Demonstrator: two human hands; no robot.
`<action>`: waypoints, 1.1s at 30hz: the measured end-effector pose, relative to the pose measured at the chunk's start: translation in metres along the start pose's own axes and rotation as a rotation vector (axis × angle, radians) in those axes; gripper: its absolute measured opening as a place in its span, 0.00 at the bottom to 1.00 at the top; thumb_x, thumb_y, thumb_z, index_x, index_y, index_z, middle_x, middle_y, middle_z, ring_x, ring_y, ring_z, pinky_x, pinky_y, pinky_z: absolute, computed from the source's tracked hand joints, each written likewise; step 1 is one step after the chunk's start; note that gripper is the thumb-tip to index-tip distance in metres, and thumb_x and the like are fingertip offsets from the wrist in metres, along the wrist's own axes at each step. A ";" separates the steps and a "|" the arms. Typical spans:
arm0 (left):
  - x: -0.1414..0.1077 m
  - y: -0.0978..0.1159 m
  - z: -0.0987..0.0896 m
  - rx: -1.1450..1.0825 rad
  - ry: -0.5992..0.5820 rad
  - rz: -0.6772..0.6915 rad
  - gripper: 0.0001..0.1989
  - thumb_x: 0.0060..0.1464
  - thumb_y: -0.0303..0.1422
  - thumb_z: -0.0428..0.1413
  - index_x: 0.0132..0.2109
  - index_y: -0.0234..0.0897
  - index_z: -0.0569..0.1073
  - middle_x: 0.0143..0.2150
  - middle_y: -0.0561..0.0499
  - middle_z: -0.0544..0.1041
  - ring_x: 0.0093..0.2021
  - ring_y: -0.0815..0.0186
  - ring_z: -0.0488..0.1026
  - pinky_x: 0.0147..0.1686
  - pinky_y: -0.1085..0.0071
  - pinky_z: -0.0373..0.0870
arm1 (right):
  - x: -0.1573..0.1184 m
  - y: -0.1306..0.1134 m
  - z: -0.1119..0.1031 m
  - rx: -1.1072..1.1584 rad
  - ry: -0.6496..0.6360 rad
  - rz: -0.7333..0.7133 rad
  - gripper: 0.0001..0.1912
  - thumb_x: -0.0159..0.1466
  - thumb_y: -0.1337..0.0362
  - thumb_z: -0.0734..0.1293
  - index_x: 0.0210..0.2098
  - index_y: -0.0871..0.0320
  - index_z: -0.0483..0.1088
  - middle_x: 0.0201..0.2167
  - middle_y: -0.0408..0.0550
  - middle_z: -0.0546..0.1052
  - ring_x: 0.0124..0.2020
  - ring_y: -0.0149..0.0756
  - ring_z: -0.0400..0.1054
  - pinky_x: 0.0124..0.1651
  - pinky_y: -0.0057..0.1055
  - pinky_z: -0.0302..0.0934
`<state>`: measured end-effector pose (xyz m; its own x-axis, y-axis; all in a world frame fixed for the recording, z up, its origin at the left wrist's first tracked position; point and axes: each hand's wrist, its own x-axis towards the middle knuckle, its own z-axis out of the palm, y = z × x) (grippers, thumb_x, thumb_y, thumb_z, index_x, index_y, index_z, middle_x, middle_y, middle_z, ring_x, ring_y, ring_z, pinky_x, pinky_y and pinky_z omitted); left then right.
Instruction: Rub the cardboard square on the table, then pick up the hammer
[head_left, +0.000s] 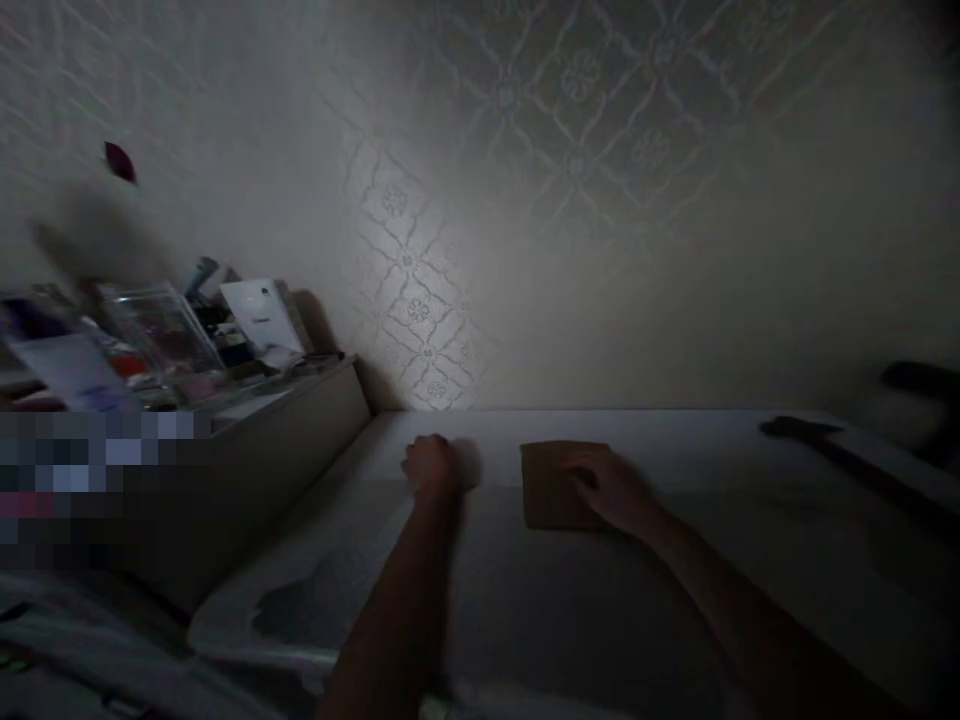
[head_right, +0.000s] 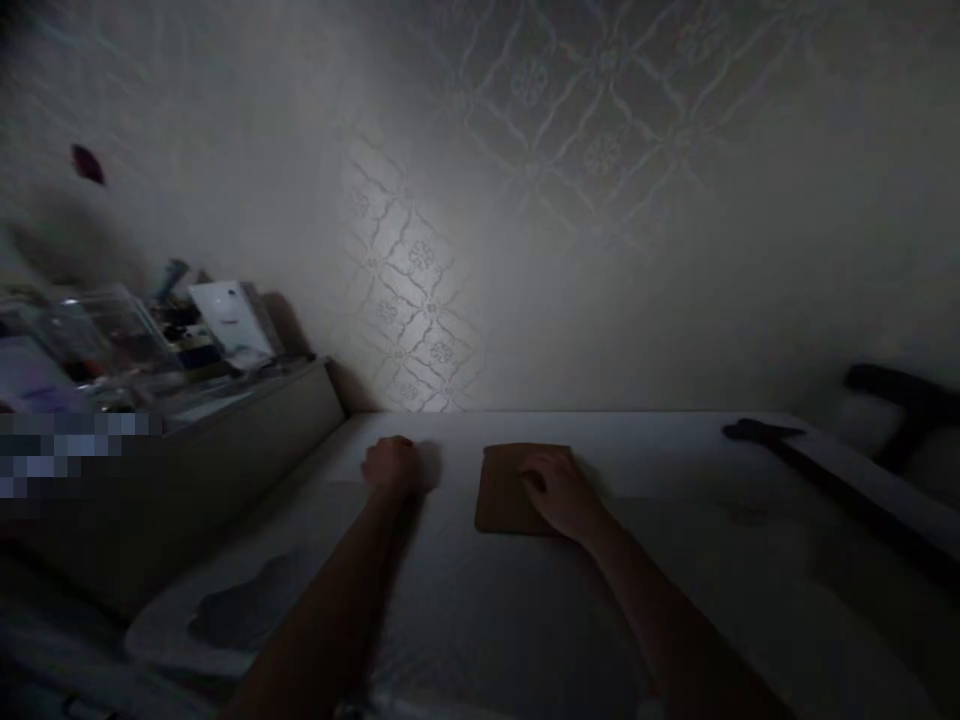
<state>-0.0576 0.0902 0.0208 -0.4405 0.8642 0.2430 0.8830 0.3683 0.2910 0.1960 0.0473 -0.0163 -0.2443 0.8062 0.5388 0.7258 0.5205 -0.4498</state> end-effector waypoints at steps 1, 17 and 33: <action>0.000 0.000 0.001 0.005 0.004 0.002 0.14 0.54 0.30 0.48 0.43 0.38 0.77 0.47 0.41 0.75 0.50 0.52 0.69 0.45 0.59 0.66 | 0.000 -0.002 -0.001 0.003 -0.004 -0.002 0.12 0.56 0.73 0.61 0.34 0.56 0.73 0.40 0.49 0.76 0.44 0.39 0.68 0.51 0.39 0.59; 0.011 -0.004 0.018 -0.055 -0.056 0.123 0.15 0.52 0.30 0.50 0.45 0.35 0.76 0.45 0.40 0.77 0.46 0.58 0.73 0.43 0.69 0.67 | 0.002 0.000 0.000 0.057 -0.041 -0.001 0.06 0.56 0.72 0.62 0.28 0.55 0.70 0.34 0.47 0.76 0.38 0.37 0.69 0.43 0.34 0.61; 0.005 0.000 0.009 -0.078 -0.066 0.135 0.15 0.54 0.28 0.49 0.47 0.36 0.75 0.47 0.42 0.76 0.48 0.59 0.72 0.44 0.70 0.66 | 0.002 -0.002 -0.002 0.078 -0.036 0.058 0.05 0.60 0.67 0.60 0.30 0.55 0.68 0.32 0.46 0.75 0.36 0.37 0.69 0.40 0.34 0.61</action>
<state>-0.0588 0.0974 0.0139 -0.3054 0.9254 0.2245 0.9168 0.2220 0.3319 0.1956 0.0471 -0.0132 -0.2269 0.8446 0.4850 0.6878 0.4915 -0.5342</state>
